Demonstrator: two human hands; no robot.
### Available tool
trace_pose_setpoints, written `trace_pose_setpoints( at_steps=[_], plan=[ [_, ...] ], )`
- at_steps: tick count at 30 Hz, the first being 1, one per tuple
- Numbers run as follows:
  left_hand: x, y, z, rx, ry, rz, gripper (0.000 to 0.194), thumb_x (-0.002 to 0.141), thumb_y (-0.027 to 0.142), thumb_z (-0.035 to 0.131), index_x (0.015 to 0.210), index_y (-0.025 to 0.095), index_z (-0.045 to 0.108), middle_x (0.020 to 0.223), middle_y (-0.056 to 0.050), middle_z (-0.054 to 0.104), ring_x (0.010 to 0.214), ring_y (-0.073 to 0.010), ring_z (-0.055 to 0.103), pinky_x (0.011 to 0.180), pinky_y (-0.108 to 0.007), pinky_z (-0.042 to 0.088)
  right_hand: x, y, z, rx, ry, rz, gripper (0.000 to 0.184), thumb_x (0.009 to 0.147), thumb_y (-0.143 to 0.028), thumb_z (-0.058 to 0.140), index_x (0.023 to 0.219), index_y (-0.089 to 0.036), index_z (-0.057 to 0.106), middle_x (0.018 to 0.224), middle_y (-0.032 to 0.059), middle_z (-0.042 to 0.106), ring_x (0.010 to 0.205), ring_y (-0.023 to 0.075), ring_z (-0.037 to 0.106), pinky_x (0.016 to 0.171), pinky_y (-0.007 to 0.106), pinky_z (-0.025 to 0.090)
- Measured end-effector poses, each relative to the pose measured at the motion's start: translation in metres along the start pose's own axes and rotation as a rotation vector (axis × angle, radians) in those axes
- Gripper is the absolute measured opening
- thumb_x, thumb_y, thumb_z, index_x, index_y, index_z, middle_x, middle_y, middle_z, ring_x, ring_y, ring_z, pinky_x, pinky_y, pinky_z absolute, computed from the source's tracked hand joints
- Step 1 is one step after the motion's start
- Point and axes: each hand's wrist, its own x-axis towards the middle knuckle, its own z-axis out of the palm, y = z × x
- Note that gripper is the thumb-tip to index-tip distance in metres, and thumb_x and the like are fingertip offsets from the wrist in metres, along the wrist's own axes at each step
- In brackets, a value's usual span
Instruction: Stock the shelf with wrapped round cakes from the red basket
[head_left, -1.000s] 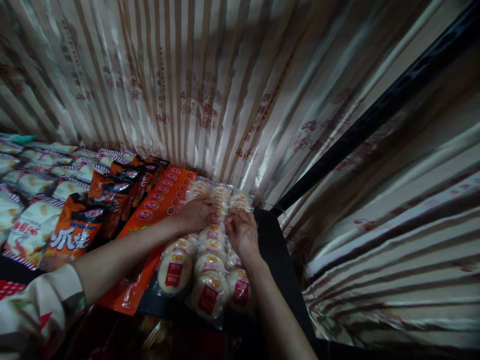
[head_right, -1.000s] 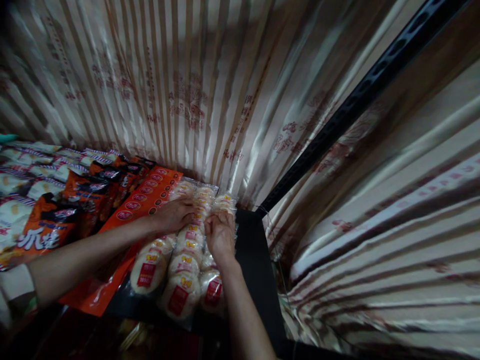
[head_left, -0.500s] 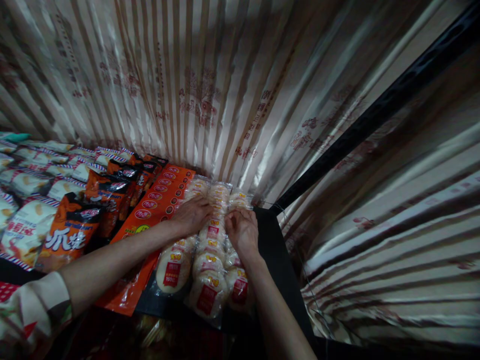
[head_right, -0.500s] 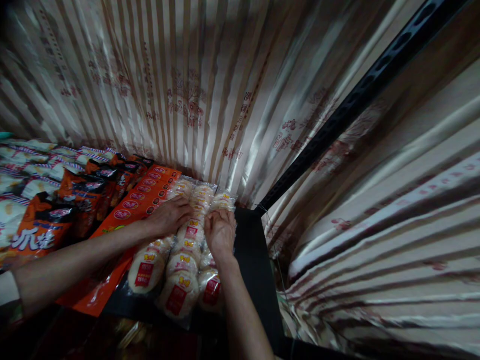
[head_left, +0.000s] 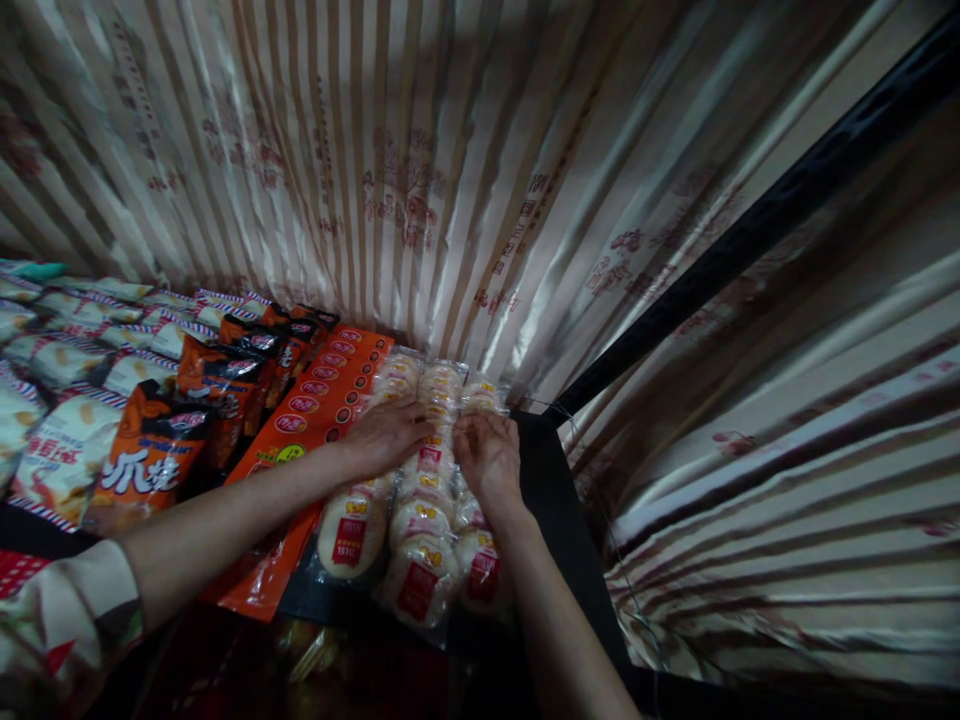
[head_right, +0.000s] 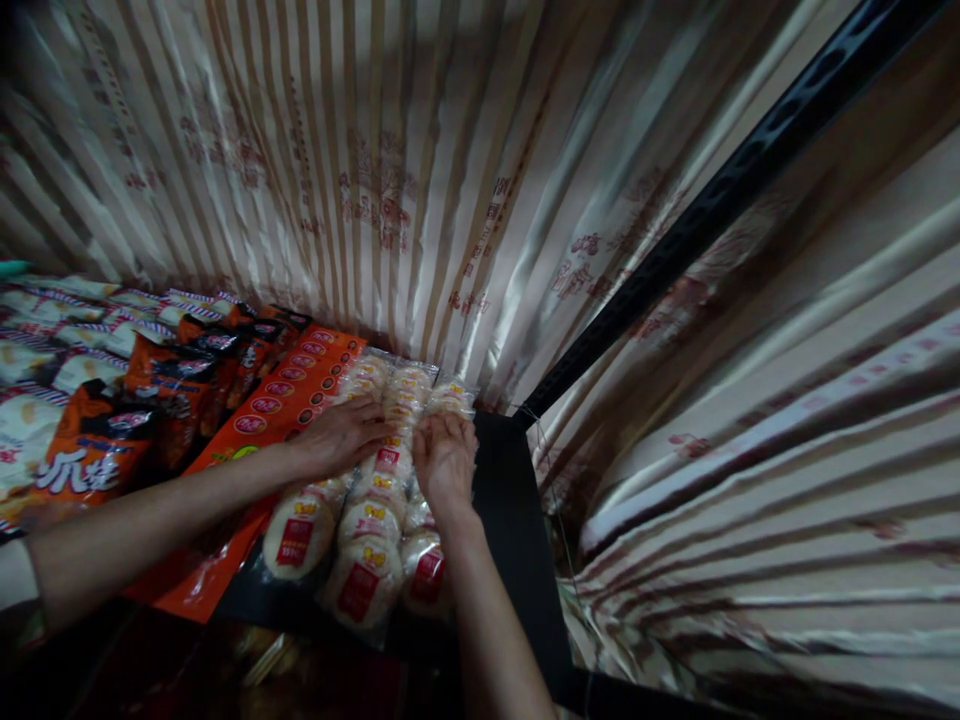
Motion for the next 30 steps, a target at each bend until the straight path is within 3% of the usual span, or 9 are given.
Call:
trace_pose_setpoints(
  at_steps=[4,11,20,30],
  plan=[
    [0.000,0.002,0.000,0.011,-0.006,-0.025,0.021,0.088,0.025,0.047,0.101,0.019,0.063,0.093,-0.006,0.058,0.096,-0.0199,0.048,0.084,-0.033,0.042,-0.002,-0.001,-0.016,0.052,-0.083,-0.080,0.013,0.082,-0.026,0.053,0.085,-0.020,0.064,0.098,0.0067,0.060,0.098,0.0227,0.044,0.085,0.037,0.036],
    [0.001,0.004,0.000,-0.010,-0.012,-0.035,0.021,0.089,0.025,0.047,0.099,0.019,0.064,0.094,-0.006,0.060,0.096,-0.0192,0.049,0.088,-0.034,0.041,-0.010,0.007,-0.029,0.139,-0.256,-0.228,0.010,0.081,-0.025,0.058,0.079,-0.023,0.067,0.096,0.0045,0.060,0.097,0.0201,0.047,0.088,0.036,0.039],
    [0.000,0.004,0.001,-0.030,-0.008,-0.059,0.020,0.088,0.025,0.049,0.098,0.019,0.064,0.096,-0.006,0.060,0.100,-0.0188,0.050,0.089,-0.034,0.041,-0.011,0.004,-0.022,0.203,-0.265,-0.220,0.005,0.077,-0.022,0.062,0.073,-0.022,0.065,0.091,0.0034,0.061,0.094,0.0195,0.049,0.086,0.036,0.041],
    [-0.002,0.007,-0.003,-0.043,-0.003,-0.080,0.023,0.086,0.020,0.047,0.101,0.019,0.065,0.096,-0.006,0.061,0.091,-0.0192,0.052,0.083,-0.034,0.044,-0.012,-0.002,-0.017,0.123,-0.164,-0.192,0.013,0.081,-0.021,0.054,0.071,-0.021,0.062,0.086,0.0047,0.062,0.091,0.0202,0.050,0.083,0.035,0.042]
  ],
)
